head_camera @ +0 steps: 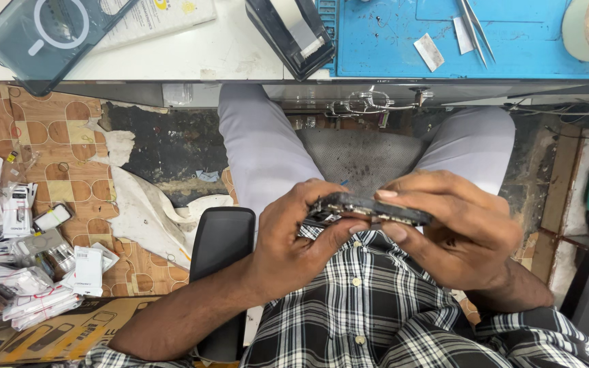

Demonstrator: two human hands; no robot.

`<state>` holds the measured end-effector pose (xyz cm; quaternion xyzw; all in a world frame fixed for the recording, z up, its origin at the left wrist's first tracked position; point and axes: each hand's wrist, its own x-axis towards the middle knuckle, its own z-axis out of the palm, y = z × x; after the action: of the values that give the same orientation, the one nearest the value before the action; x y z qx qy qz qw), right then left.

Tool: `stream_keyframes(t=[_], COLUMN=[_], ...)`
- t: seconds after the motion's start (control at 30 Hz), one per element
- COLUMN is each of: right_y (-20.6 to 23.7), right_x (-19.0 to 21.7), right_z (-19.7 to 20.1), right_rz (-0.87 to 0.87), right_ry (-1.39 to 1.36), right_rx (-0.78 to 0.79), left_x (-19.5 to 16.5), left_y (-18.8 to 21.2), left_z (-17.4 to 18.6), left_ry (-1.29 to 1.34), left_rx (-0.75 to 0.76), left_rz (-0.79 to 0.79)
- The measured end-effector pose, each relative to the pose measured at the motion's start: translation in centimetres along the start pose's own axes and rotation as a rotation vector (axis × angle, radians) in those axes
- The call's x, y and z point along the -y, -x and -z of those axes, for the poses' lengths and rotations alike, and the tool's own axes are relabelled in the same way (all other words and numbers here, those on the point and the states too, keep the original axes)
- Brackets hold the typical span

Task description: The person handles a disassembled smartphone, peels off a protective film from the battery, and places a black component over the battery area. They then use a screwdriver to fasten screws around the component on the phone's internal chassis.

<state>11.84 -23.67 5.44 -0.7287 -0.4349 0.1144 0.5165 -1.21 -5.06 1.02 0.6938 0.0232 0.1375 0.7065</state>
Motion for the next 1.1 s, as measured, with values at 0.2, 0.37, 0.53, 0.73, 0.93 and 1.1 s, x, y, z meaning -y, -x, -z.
stream_keyframes(t=[0.2, 0.37, 0.53, 0.73, 0.93, 1.1], right_y=[-0.1, -0.4, -0.5, -0.1, -0.2, -0.2], right_x=[0.3, 0.6, 0.7, 0.5, -1.3, -1.6], right_z=[0.3, 0.2, -0.1, -0.4, -0.8, -1.0], right_rz=[0.093, 0.114, 0.098, 0.075, -0.070, -0.333], right_ry=[-0.084, -0.121, -0.097, -0.011, -0.046, -0.310], right_rx=[0.053, 0.076, 0.103, 0.077, -0.018, -0.073], left_x=[-0.1, -0.4, -0.9, -0.8, -0.8, -1.2], left_y=[-0.1, -0.2, 0.1, 0.4, -0.4, -1.4], left_z=[0.0, 0.0, -0.2, -0.3, 0.0, 0.1], left_ry=[-0.022, -0.070, -0.010, 0.065, 0.151, 0.182], left_rx=[0.008, 0.004, -0.061, -0.067, 0.004, 0.022], left_rz=[-0.145, -0.171, -0.082, 0.008, 0.198, 0.308])
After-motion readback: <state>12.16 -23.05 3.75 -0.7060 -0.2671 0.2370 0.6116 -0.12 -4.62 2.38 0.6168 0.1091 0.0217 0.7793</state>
